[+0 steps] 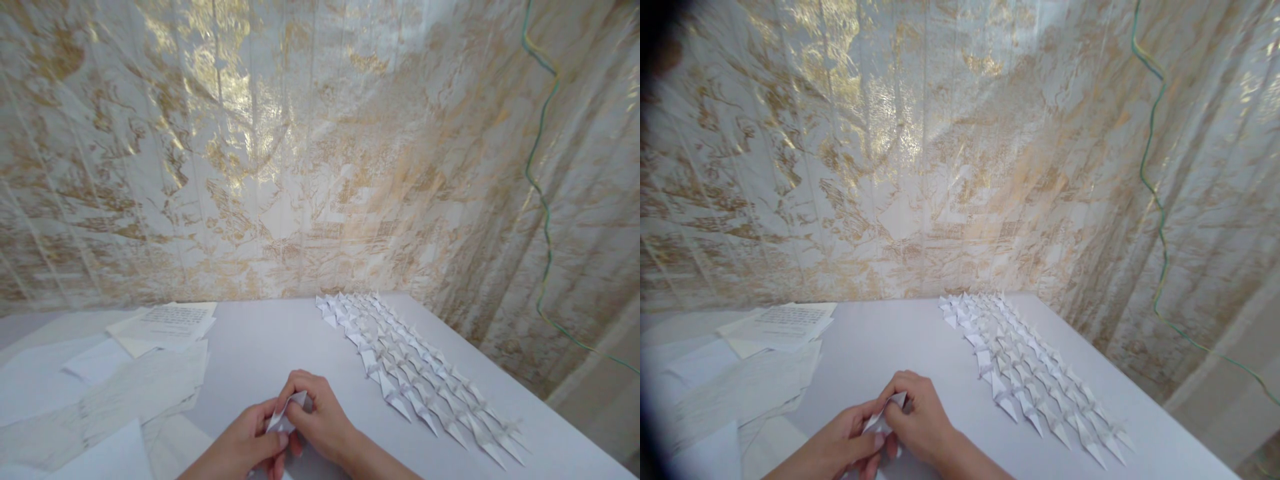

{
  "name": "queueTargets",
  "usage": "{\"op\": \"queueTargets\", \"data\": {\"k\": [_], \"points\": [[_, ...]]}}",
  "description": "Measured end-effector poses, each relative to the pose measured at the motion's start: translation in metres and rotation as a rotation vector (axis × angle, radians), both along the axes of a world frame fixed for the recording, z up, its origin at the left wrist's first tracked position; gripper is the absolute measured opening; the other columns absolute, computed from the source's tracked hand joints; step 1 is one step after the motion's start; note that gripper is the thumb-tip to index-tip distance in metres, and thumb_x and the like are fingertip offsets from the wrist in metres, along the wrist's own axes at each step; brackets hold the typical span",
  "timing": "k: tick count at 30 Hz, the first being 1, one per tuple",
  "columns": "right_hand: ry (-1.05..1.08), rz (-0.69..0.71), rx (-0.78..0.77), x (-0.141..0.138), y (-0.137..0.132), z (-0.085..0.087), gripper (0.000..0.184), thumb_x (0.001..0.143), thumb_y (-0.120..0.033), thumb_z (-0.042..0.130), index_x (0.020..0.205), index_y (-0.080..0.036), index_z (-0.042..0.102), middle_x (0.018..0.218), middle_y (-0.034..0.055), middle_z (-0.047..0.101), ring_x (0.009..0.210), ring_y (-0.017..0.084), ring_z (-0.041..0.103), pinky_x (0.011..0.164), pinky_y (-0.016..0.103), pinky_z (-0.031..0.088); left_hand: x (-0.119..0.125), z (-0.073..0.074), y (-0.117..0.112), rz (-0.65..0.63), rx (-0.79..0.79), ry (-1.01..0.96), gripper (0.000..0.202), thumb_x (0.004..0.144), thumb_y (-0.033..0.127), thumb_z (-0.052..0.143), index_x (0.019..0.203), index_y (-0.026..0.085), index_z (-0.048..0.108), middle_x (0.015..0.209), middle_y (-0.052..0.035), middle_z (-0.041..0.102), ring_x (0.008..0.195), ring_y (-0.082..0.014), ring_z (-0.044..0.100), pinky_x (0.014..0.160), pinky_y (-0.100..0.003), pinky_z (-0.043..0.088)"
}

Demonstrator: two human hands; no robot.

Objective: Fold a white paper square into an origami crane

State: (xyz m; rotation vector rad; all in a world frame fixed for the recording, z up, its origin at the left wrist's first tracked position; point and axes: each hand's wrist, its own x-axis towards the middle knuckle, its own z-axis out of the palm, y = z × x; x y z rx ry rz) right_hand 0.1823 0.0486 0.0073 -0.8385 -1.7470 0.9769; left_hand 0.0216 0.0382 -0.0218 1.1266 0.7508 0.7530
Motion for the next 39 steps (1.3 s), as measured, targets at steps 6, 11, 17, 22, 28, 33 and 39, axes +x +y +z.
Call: {"op": "queueTargets", "data": {"k": [6, 11, 17, 22, 28, 33, 39], "points": [[0.096, 0.046, -0.070, 0.004, 0.006, 0.001, 0.018, 0.072, -0.012, 0.054, 0.068, -0.019, 0.071, 0.072, 0.0007, 0.059, 0.066, 0.016, 0.056, 0.067, 0.029, 0.044, -0.003, 0.018, -0.009, 0.054, -0.074, -0.060, 0.052, 0.082, 0.066, 0.066, 0.089, 0.015, 0.071, 0.079, -0.0045, 0.070, 0.054, -0.0081, 0.050, 0.055, -0.023, 0.042], [0.075, 0.047, -0.041, 0.008, 0.009, 0.003, 0.020, 0.076, -0.014, 0.056, 0.071, -0.019, 0.075, 0.070, 0.0020, 0.061, 0.075, 0.019, 0.058, 0.075, 0.032, 0.042, -0.002, 0.010, -0.010, 0.115, -0.062, -0.069, 0.053, 0.080, 0.068, 0.066, 0.083, 0.016, 0.066, 0.071, 0.0019, 0.060, 0.051, -0.0065, 0.042, 0.050, -0.021, 0.041], [-0.012, -0.025, 0.051, 0.004, 0.008, -0.004, 0.028, 0.071, -0.009, 0.061, 0.089, -0.021, 0.079, 0.078, 0.0017, 0.068, 0.080, 0.019, 0.061, 0.076, 0.029, 0.044, 0.003, -0.005, -0.005, 0.133, 0.040, 0.045, 0.055, 0.073, 0.074, 0.068, 0.075, 0.020, 0.056, 0.050, 0.0124, 0.041, 0.037, -0.0040, 0.029, 0.035, -0.017, 0.033], [0.055, 0.007, 0.054, 0.002, 0.009, -0.008, 0.026, 0.074, -0.006, 0.056, 0.075, -0.020, 0.078, 0.071, 0.0011, 0.065, 0.071, 0.017, 0.061, 0.071, 0.028, 0.044, 0.003, -0.006, -0.005, 0.102, 0.082, 0.086, 0.057, 0.072, 0.075, 0.069, 0.080, 0.019, 0.059, 0.051, 0.0105, 0.050, 0.034, -0.0028, 0.032, 0.034, -0.016, 0.032], [0.072, 0.040, 0.047, 0.004, 0.008, -0.003, 0.026, 0.072, -0.007, 0.052, 0.065, -0.020, 0.073, 0.068, 0.0004, 0.060, 0.070, 0.017, 0.057, 0.070, 0.028, 0.042, 0.004, -0.006, -0.001, 0.114, 0.089, 0.089, 0.060, 0.063, 0.073, 0.077, 0.083, 0.019, 0.059, 0.055, 0.0068, 0.058, 0.035, -0.0028, 0.035, 0.035, -0.017, 0.036], [0.080, 0.048, 0.029, 0.006, 0.010, -0.002, 0.026, 0.071, -0.008, 0.053, 0.069, -0.020, 0.075, 0.071, 0.0013, 0.062, 0.075, 0.018, 0.057, 0.075, 0.030, 0.042, 0.004, -0.008, -0.001, 0.134, 0.044, 0.098, 0.061, 0.075, 0.080, 0.060, 0.071, 0.020, 0.055, 0.045, 0.0103, 0.043, 0.035, -0.0035, 0.030, 0.036, -0.017, 0.035], [0.160, 0.073, -0.051, 0.007, 0.011, -0.003, 0.024, 0.075, -0.014, 0.058, 0.077, -0.022, 0.081, 0.077, 0.0035, 0.064, 0.079, 0.019, 0.058, 0.077, 0.033, 0.042, 0.004, -0.004, -0.006, 0.198, 0.074, 0.123, 0.067, 0.070, 0.085, 0.059, 0.090, 0.020, 0.059, 0.055, 0.0128, 0.037, 0.041, -0.0049, 0.022, 0.036, -0.019, 0.036]]}}
